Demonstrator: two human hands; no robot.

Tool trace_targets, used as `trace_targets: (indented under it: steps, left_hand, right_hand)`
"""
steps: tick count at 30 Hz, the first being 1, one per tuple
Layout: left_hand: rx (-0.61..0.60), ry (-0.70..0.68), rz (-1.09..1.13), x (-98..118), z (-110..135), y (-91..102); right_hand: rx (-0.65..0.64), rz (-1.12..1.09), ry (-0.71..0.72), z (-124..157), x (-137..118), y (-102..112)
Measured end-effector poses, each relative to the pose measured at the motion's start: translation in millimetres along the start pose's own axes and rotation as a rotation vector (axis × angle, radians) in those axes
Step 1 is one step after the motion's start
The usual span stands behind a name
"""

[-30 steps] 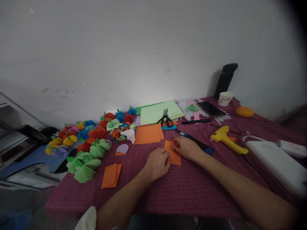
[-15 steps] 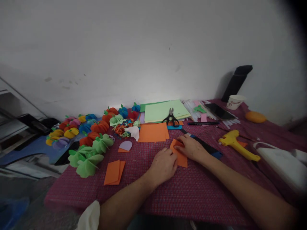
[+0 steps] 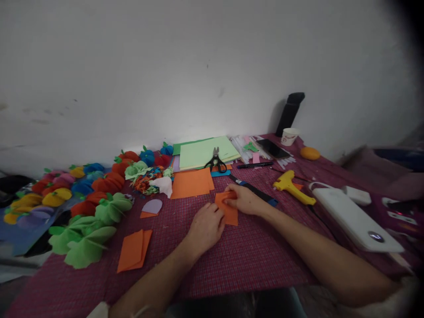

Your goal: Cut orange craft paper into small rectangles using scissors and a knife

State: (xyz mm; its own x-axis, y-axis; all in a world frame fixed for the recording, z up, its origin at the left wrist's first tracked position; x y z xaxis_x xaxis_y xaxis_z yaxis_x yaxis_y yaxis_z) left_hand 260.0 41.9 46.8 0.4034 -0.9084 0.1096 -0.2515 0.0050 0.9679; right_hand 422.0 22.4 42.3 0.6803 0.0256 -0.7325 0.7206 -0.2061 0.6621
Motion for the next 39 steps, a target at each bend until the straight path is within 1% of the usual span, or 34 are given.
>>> trace_targets:
  steps: [2, 3, 6, 7, 8, 9, 11, 13, 15, 18, 21, 25, 28, 29, 31, 33, 35, 36, 37, 39]
  left_hand:
    - [0.048, 0.054, 0.061, -1, -1, 2.3]
    - [0.105, 0.110, 0.108, -3, -1, 4.3]
    - [0.338, 0.336, 0.313, -13, -2, 8.5]
    - [0.382, 0.395, 0.410, -17, -2, 7.4]
    - [0.388, 0.435, 0.527, -20, -3, 4.9]
    - [0.354, 0.452, 0.658, -23, -4, 1.0]
    - [0.211, 0.462, 0.908, -27, -6, -7.9]
    - [0.083, 0.490, 1.075, -27, -6, -14.1]
    - [0.037, 0.543, 1.177, -27, -6, -15.3]
    - [0.051, 0.598, 1.301, -24, -6, -11.2]
    - [0.065, 0.616, 1.368, -22, -6, -7.3]
    - [0.112, 0.628, 1.384, -24, -6, -6.3]
    - [0.168, 0.643, 1.388, -27, -5, -6.3]
    - [0.196, 0.639, 1.404, -28, -5, -6.1]
    - [0.252, 0.625, 1.436, -29, -5, -5.2]
    - [0.291, 0.610, 1.463, -29, -5, -3.9]
    - [0.291, 0.595, 1.504, -28, -5, -2.6]
    - [0.284, 0.589, 1.527, -27, -6, -1.9]
    - [0.275, 0.582, 1.547, -26, -6, -1.1]
    - [0.253, 0.566, 1.572, -25, -6, 0.4]
  right_hand:
    - [0.017, -0.037, 0.010, -1, 0, 2]
    - [0.033, -0.049, 0.013, -2, 1, 3]
    - [0.082, -0.107, -0.008, -5, 5, 6]
    - [0.090, -0.141, -0.018, -5, 6, 6]
    - [0.091, -0.181, -0.022, -6, 6, 6]
    - [0.083, -0.224, -0.019, -6, 6, 5]
    - [0.063, -0.296, -0.006, -6, 3, 4]
    - [0.053, -0.365, -0.013, -6, 1, 4]
    - [0.076, -0.465, -0.050, -7, -1, 6]
    - [0.149, -0.614, -0.109, -8, -4, 13]
    - [0.238, -0.691, -0.112, -9, -6, 18]
    - [0.353, -0.776, -0.073, -10, -4, 21]
    - [0.423, -0.839, -0.098, -11, -2, 24]
    - [0.428, -0.850, -0.112, -11, -2, 24]
    - [0.373, -0.851, -0.132, -10, -3, 22]
    - [0.225, -0.832, -0.129, -8, -7, 17]
    - [0.062, -0.816, -0.117, -5, -11, 10]
    - [0.000, -0.816, -0.110, -4, -13, 7]
    - [-0.046, -0.814, -0.102, -3, -14, 4]
    - [-0.091, -0.798, -0.078, -1, -15, 2]
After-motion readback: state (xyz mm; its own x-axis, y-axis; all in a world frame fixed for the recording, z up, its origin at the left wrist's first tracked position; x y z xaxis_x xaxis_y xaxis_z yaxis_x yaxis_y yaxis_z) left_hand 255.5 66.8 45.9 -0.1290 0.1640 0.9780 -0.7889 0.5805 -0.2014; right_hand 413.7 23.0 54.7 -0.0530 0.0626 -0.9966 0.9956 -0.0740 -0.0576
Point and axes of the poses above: each hand's wrist, its own z-axis away from the middle knuckle, its own y-axis out of the back of the hand, x = y × z, the point moved 2 cm from there along -z, towards the middle knuckle, and after that the axes turned 5 degrees about -z, right-handed, at the moved point
